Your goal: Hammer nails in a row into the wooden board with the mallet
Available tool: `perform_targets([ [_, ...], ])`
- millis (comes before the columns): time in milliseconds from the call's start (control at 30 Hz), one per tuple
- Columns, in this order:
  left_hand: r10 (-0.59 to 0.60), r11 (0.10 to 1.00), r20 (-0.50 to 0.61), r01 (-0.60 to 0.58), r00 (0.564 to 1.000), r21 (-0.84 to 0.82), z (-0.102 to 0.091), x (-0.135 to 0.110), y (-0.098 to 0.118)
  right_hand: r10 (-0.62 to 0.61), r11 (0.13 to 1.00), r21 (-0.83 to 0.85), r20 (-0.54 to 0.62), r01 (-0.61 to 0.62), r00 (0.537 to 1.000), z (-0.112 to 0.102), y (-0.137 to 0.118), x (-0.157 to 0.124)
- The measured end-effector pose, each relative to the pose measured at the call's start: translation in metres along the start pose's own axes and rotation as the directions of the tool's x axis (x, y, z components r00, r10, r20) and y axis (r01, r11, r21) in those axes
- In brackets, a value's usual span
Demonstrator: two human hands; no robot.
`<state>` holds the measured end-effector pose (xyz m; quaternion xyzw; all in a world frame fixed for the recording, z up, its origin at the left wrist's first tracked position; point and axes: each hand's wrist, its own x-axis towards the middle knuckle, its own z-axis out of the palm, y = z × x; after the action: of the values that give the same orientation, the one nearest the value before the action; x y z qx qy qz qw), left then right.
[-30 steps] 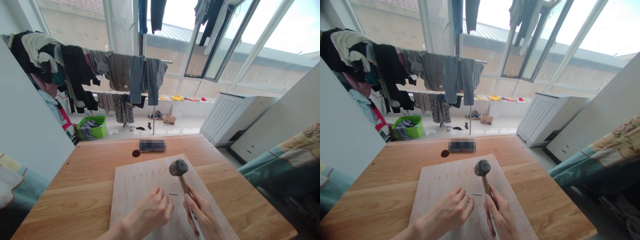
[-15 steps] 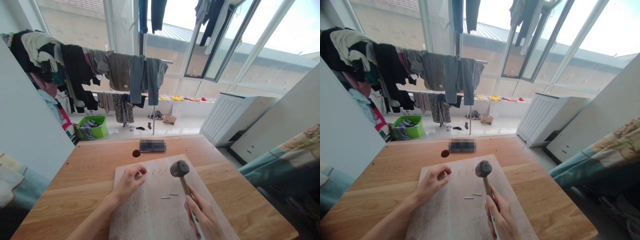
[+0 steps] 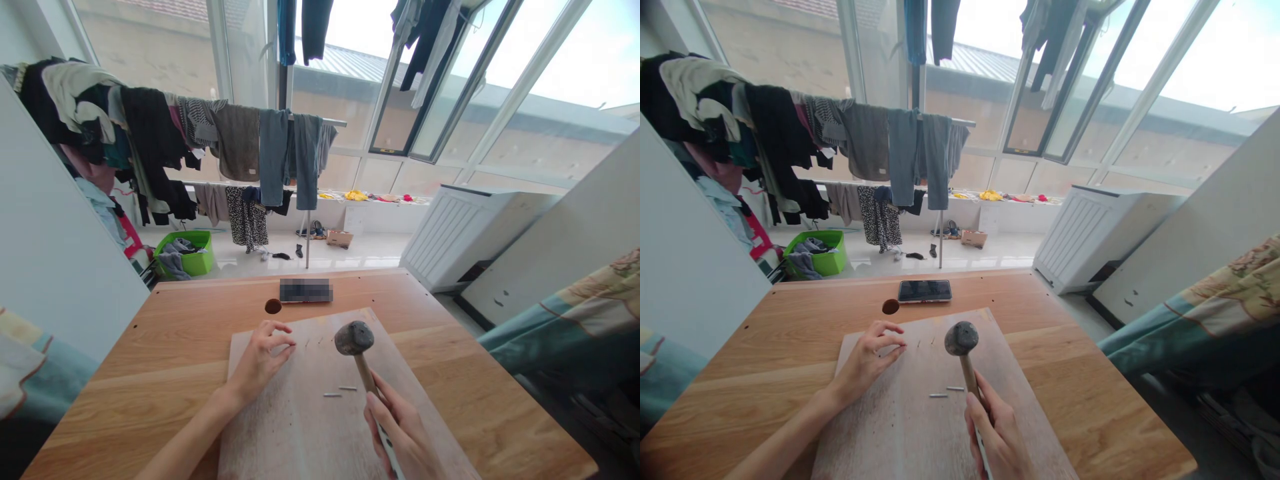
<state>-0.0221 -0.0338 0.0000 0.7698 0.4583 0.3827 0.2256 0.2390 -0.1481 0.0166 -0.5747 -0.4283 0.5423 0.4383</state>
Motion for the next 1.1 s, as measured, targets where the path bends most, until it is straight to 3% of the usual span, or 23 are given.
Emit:
perform_targets([
  [300,-0.029,0.999,0.008,0.029,1.000,-0.027,0.002,0.002,-0.002,-0.008,1.000,0.003,0.087,0.008,0.996,0.014,-0.002,0.002],
  [633,-0.075,0.996,0.067,0.078,0.995,-0.044,0.004,0.003,-0.004,-0.023,1.000,0.006,0.110,0.023,0.994,0.030,-0.006,0.008],
  [900,-0.032,0.999,0.030,0.033,0.999,-0.018,0.006,0.002,-0.006,-0.070,0.995,-0.060,0.192,0.083,0.979,0.051,-0.020,0.012],
  [1100,0.014,1.000,0.025,-0.015,1.000,0.006,0.007,0.003,-0.005,0.000,0.985,-0.170,0.208,0.036,0.978,0.060,-0.017,0.015],
])
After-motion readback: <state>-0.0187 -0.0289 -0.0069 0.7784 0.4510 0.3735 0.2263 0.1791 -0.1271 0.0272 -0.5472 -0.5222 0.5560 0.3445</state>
